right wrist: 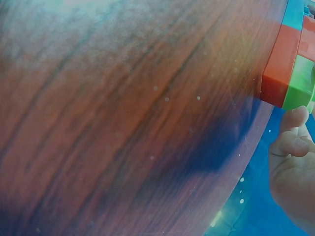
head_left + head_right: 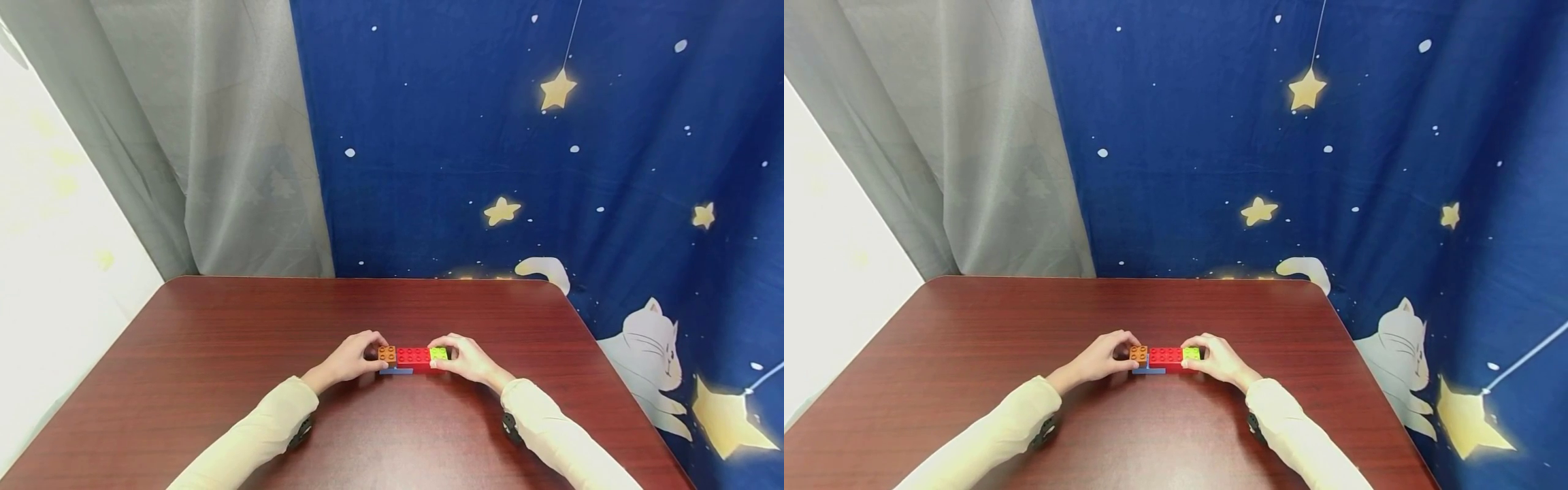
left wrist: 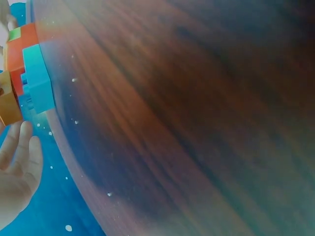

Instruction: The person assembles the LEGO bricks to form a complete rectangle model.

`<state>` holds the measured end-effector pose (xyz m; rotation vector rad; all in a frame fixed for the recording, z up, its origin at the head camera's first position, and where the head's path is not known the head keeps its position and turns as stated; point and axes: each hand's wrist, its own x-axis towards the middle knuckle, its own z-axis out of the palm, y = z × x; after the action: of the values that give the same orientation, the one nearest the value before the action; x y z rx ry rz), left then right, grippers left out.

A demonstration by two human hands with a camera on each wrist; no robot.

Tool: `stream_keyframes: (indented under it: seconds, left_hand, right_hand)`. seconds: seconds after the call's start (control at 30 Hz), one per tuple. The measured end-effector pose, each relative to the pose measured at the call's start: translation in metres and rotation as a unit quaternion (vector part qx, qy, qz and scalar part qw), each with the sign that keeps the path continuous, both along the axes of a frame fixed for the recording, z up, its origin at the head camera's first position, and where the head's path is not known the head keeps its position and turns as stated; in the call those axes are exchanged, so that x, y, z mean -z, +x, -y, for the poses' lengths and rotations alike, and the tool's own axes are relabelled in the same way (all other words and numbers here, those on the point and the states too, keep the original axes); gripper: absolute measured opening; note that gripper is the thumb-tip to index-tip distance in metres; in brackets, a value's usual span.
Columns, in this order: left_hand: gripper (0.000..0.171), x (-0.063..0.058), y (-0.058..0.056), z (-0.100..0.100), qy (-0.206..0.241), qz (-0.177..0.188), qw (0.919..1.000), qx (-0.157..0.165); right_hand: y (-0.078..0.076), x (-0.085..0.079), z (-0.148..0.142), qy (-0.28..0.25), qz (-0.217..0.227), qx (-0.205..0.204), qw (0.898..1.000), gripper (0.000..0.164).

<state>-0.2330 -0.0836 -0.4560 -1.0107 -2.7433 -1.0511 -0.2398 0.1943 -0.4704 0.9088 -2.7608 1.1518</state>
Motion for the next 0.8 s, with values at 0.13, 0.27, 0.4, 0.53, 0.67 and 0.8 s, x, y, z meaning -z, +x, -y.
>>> stream_keyframes:
  seconds: [0.13, 0.27, 0.4, 0.53, 0.67, 0.8]
  left_hand:
    - [0.028, 0.0016, -0.0004, -0.0018, -0.005, 0.0, 1.0, -0.002]
    - [0.029, 0.0026, -0.0006, -0.0032, -0.007, 0.005, 0.9999, -0.007]
    - [0.03, 0.0044, -0.0005, -0.0033, -0.013, 0.005, 0.9999, -0.007]
    - [0.031, 0.0065, -0.0007, -0.0037, -0.015, 0.004, 0.9999, -0.006]
    - [0.032, 0.007, -0.0009, -0.0047, -0.013, 0.0, 0.9999, -0.002]
    - [0.032, 0.0058, 0.0004, -0.0054, -0.012, -0.008, 0.9999, -0.003]
  right_hand:
    - [-0.0002, 0.0005, -0.0002, 0.001, 0.0, -0.001, 1.0, 0.033]
    - [-0.0004, 0.0008, -0.0005, 0.002, 0.001, 0.0, 1.0, 0.033]
    - [-0.0007, 0.0012, -0.0006, 0.001, -0.001, -0.001, 1.0, 0.033]
    - [-0.001, 0.0025, -0.0007, 0.001, -0.006, -0.003, 1.0, 0.033]
    - [-0.0013, 0.0028, -0.0008, 0.002, -0.008, -0.003, 1.0, 0.034]
    - [-0.0011, 0.0021, -0.0006, 0.004, -0.006, -0.004, 1.0, 0.035]
